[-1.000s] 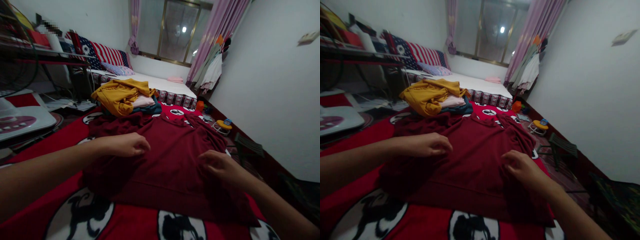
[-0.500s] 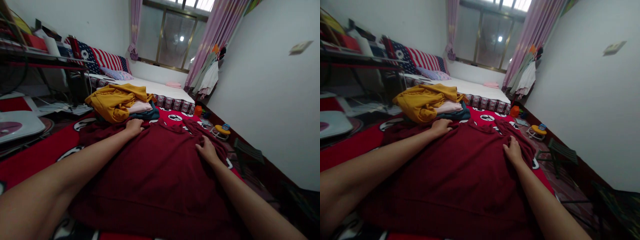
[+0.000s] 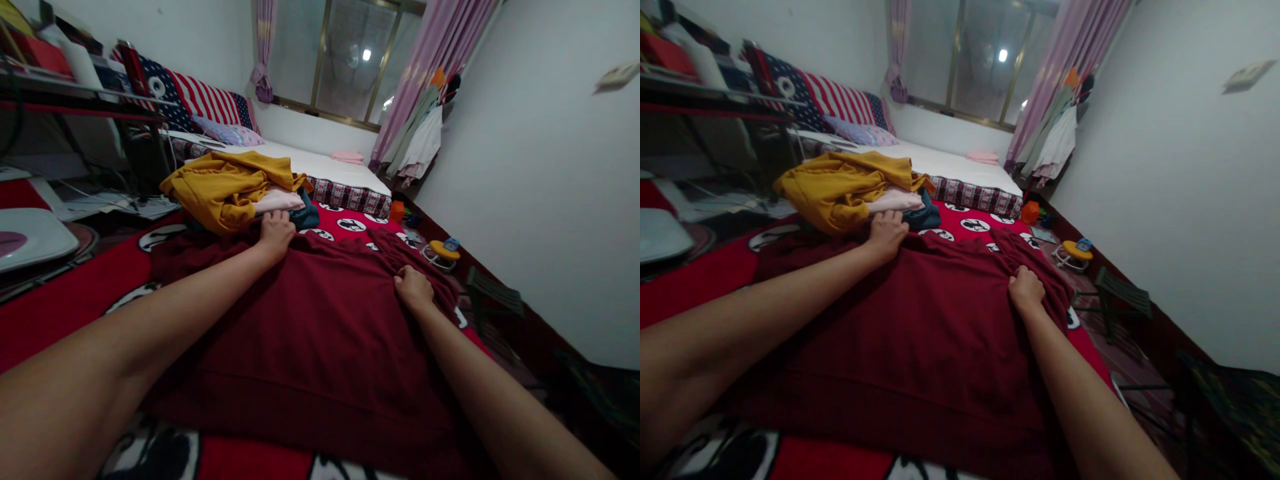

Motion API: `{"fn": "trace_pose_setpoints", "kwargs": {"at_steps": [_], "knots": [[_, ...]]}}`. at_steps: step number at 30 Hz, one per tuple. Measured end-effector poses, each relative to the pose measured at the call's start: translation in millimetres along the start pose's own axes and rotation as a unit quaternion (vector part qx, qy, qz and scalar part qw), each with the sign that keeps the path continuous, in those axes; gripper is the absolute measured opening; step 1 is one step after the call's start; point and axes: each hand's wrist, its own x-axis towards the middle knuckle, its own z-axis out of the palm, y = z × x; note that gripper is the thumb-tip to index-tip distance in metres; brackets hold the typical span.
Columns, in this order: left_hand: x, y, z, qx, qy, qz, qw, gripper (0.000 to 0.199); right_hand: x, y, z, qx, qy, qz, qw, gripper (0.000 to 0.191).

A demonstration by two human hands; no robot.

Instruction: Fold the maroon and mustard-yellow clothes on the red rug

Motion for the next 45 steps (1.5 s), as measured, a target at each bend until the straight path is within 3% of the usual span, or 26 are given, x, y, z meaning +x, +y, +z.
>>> {"fn": "trace_pose_setpoints", "kwargs": {"at_steps": [2,4,7,9,11,17,21,25,27,31,34,39,43,45], "knots": [[-4,27,-1.0,-0.049,-0.018,0.047,0.998,0.034,-8,-14,-8,-0.012,0.046,-0.040,0.998,0.034],[-11,50,2.0,-0.107,-0.073,0.082,0.988,0.034,-14,-31,-10,0.006,0.088,-0.127,0.988,0.032],[-20,68,15.0,-0.148,-0.121,0.105,0.976,0.038,-16,-52,-1,0.065,0.032,-0.295,0.953,0.031],[-23,71,26.6,-0.163,-0.113,0.092,0.976,0.044,-12,-61,11,0.081,-0.017,-0.351,0.933,0.037],[-23,68,37.0,-0.181,-0.108,0.062,0.975,0.051,-3,-65,23,0.066,-0.028,-0.328,0.942,0.046],[-17,56,48.7,-0.190,-0.137,-0.001,0.972,0.063,27,-65,40,0.039,-0.083,-0.162,0.983,0.057],[-16,43,49.7,-0.172,-0.145,-0.062,0.972,0.064,36,-70,36,0.040,-0.112,-0.086,0.989,0.064],[-18,37,50.5,-0.160,-0.148,-0.069,0.974,0.066,23,-91,19,0.043,-0.157,-0.022,0.986,0.064],[-18,38,50.6,-0.160,-0.145,-0.070,0.974,0.066,4,-105,11,0.041,-0.151,-0.052,0.986,0.065],[-18,40,50.1,-0.161,-0.139,-0.063,0.975,0.065,-44,-121,12,0.062,-0.131,-0.181,0.973,0.061],[-20,39,47.9,-0.151,-0.151,-0.055,0.975,0.066,-65,-121,22,0.073,-0.086,-0.203,0.973,0.055],[-45,28,30.7,-0.140,-0.213,0.013,0.967,0.070,-63,-109,27,0.162,-0.046,-0.201,0.965,0.046],[-76,-1,-3.7,-0.146,-0.271,0.106,0.946,0.074,-57,-103,30,0.242,-0.021,-0.206,0.948,0.036],[-88,-23,-25.3,-0.172,-0.295,0.145,0.929,0.067,-56,-102,33,0.267,-0.008,-0.209,0.941,0.035]]}}
